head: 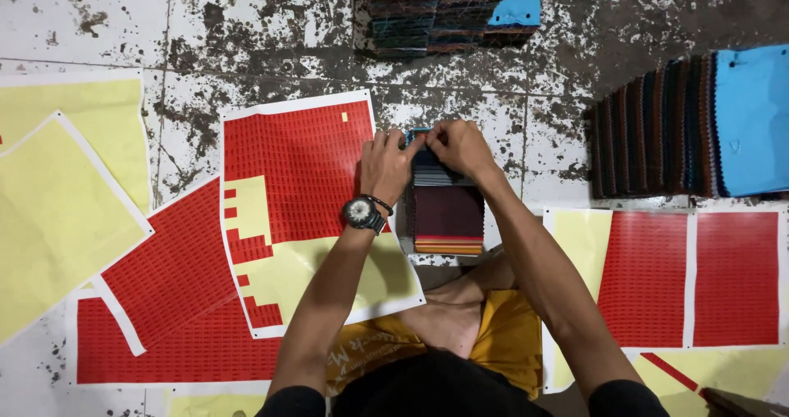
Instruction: The person sits on the floor and assembles notebooks by peeling small adhesive strips from red and yellow sheets and applying them to the spine of stacked paper. They handle multiple colored paper stacks and adhesive sheets, then place the finished notebooks into a pile.
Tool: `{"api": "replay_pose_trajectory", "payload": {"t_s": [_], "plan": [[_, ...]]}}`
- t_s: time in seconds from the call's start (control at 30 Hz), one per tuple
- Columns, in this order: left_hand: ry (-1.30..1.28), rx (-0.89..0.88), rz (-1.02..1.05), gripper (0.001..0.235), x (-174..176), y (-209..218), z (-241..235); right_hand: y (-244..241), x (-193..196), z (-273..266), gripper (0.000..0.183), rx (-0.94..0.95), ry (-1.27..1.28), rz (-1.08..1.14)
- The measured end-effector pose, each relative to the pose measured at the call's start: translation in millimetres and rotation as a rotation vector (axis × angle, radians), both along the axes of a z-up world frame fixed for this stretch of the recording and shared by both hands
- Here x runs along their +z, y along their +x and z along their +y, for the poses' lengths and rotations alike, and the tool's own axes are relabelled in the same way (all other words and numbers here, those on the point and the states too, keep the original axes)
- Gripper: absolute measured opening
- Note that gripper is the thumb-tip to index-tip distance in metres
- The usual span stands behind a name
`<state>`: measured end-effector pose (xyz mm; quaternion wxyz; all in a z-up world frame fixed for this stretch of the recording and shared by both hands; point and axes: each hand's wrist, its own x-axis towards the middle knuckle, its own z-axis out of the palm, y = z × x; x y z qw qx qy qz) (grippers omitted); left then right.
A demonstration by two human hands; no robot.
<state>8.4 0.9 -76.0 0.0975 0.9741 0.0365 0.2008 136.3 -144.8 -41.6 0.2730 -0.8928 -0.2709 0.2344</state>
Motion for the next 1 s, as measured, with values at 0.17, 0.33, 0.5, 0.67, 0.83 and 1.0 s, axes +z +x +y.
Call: {"api": "replay_pose_trajectory", "payload": {"t_s": [0.17,0.33,0.5,0.67,0.83,1.0], "plan": [[-0.056,0.011,0.027,0.032,18.0,0.0,-0.9,15.8,-12.9,-15.1,0.028,0.097,-0.045,-0.342],[-0.377,0.050,0.050,0.038,24.6,-2.8,3.8,12.3,-8.6,-25.1,0.012,0.149,0.018,-0.463],[-0.881,0.184,-0.114,0.041,48.9,-11.5,7.9,7.9,-7.2,-31.0,0.016,0.221,0.243,-0.960],[-1.239,0.193,-0.111,0.033,47.8,4.9,10.1,-14.9,70.5,-32.9,0.020,0.297,0.272,-0.317],[-1.402,0.146,0.056,0.030,72.8,25.0,-6.4,-17.6,94.6,-27.1,0.020,0.266,0.463,0.144],[-1.311,0.108,0.112,0.035,64.2,41.3,-17.9,-17.3,85.1,-27.3,0.012,0.232,0.525,0.335]]}}
